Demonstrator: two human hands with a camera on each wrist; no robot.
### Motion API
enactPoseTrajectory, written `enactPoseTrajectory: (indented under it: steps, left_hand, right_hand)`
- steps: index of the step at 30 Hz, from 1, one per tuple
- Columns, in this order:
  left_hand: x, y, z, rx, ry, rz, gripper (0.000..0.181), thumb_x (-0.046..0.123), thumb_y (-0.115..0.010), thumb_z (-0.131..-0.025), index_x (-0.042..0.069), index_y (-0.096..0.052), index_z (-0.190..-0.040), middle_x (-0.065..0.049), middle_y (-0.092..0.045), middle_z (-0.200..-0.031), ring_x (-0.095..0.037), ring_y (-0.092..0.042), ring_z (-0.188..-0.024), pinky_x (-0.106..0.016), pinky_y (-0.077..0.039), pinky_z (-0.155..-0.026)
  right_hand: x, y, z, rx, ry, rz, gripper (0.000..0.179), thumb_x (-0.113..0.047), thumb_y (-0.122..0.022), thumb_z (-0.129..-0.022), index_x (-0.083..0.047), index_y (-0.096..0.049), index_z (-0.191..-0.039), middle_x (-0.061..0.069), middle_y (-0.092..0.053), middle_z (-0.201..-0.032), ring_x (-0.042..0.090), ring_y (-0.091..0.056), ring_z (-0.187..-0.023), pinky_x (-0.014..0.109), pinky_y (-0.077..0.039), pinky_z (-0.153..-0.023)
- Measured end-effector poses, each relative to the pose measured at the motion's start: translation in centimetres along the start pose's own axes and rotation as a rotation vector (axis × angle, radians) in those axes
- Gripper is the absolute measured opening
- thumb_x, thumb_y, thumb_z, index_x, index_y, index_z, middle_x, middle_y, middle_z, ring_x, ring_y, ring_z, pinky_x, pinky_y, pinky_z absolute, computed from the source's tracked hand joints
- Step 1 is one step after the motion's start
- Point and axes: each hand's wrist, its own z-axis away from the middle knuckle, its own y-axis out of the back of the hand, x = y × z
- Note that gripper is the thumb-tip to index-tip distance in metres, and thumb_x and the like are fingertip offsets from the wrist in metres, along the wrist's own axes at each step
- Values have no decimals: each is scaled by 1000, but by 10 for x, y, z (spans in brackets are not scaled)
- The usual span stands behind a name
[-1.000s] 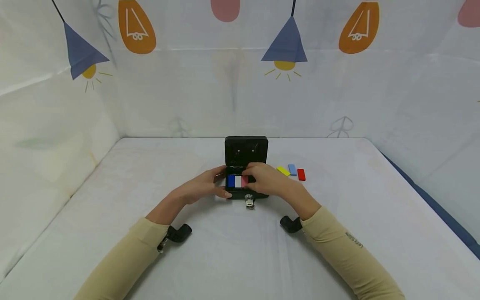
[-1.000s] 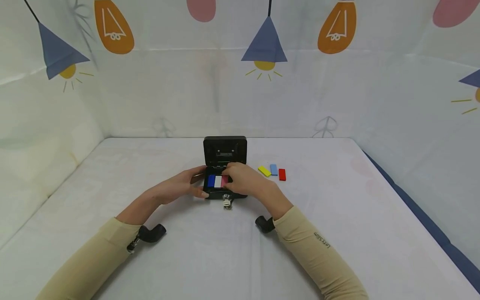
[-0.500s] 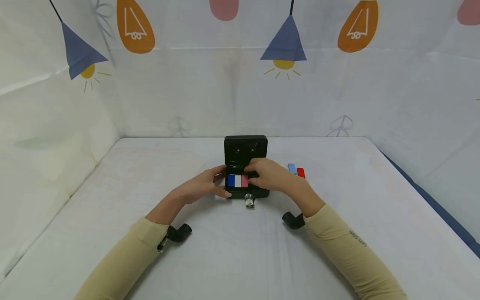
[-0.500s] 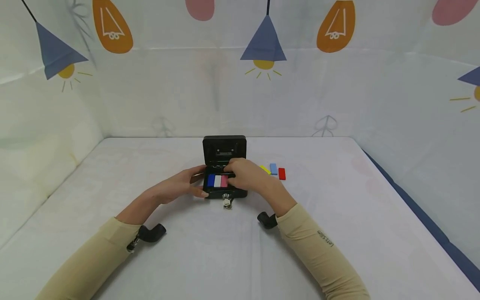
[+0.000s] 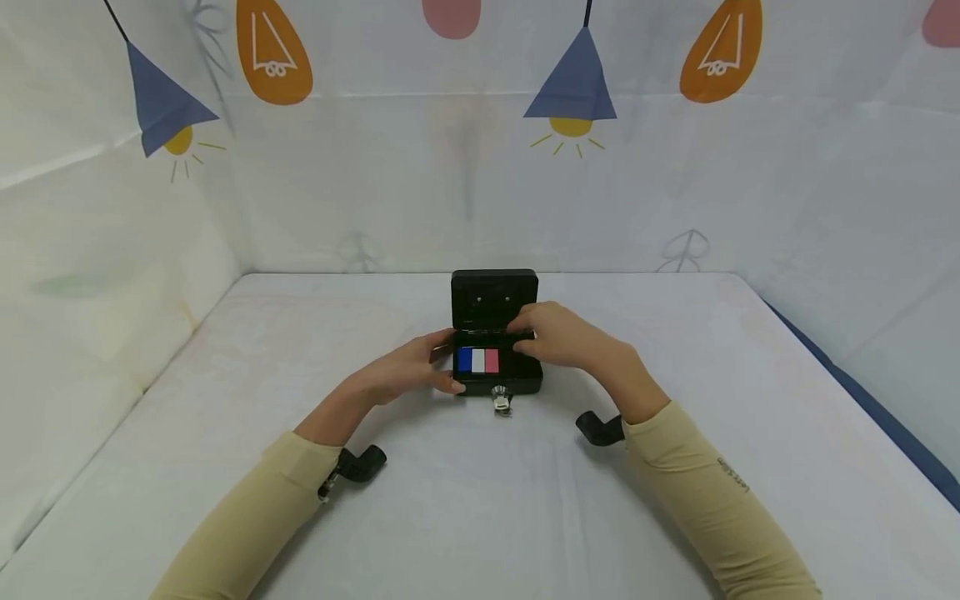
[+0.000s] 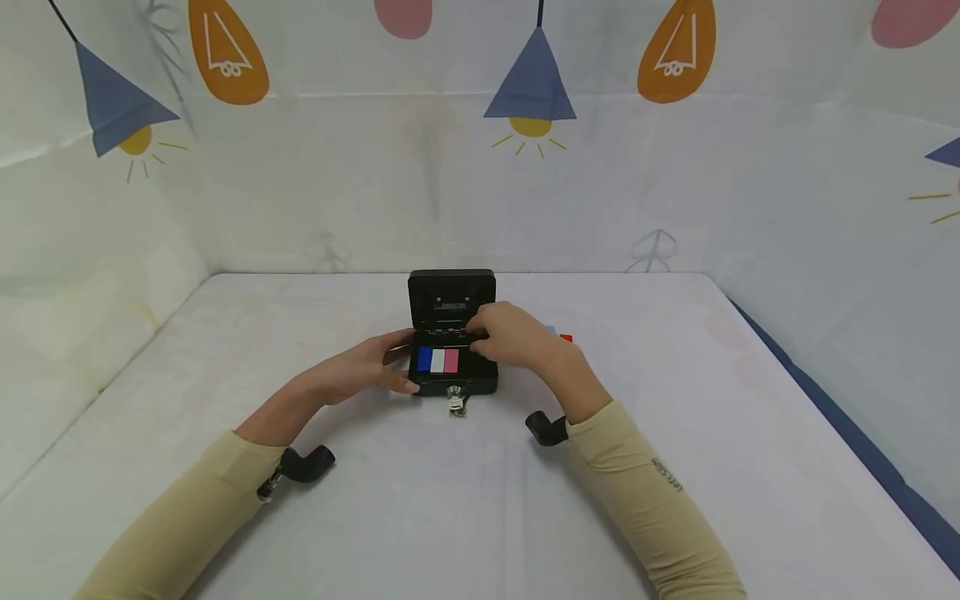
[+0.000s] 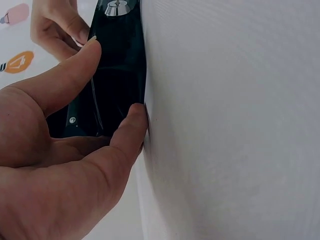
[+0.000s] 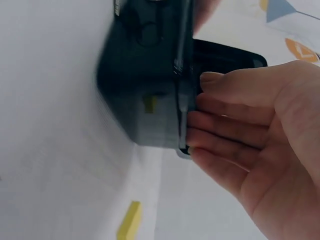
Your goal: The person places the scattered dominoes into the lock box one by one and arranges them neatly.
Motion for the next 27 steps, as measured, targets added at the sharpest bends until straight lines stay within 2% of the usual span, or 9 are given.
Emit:
enactPoseTrajectory:
  steps: [13, 21, 27]
  left_hand:
    - [2, 1, 0, -5, 12, -38, 101, 11, -78, -84, 14, -13, -161, -4, -18, -167, -26, -13, -156, -50, -20, -124]
    - [4, 1, 1, 6, 31, -38, 102, 13, -80, -81, 13, -15, -160, -4, -19, -167, -26, -14, -156, -51, -20, -124]
    - [4, 1, 2, 12, 50, -17, 105, 12, -81, -80, 15, -13, -161, -4, -18, -167, -27, -14, -156, -51, -22, -124]
  right_hand:
    - [17, 18, 9, 52, -66, -70, 32, -10, -60, -96, -1, -66, -127, 14, -66, -129, 31, -62, -119, 46, -53, -96]
    - [33, 22, 13, 2, -84, -29, 39, 5, -55, -88, 2, -66, -126, 18, -65, -130, 35, -58, -125, 50, -49, -103]
    - [43, 20, 13, -37, -150, -55, 50, 14, -46, -84, 2, -64, -129, 18, -65, -132, 36, -56, -129, 51, -47, -106]
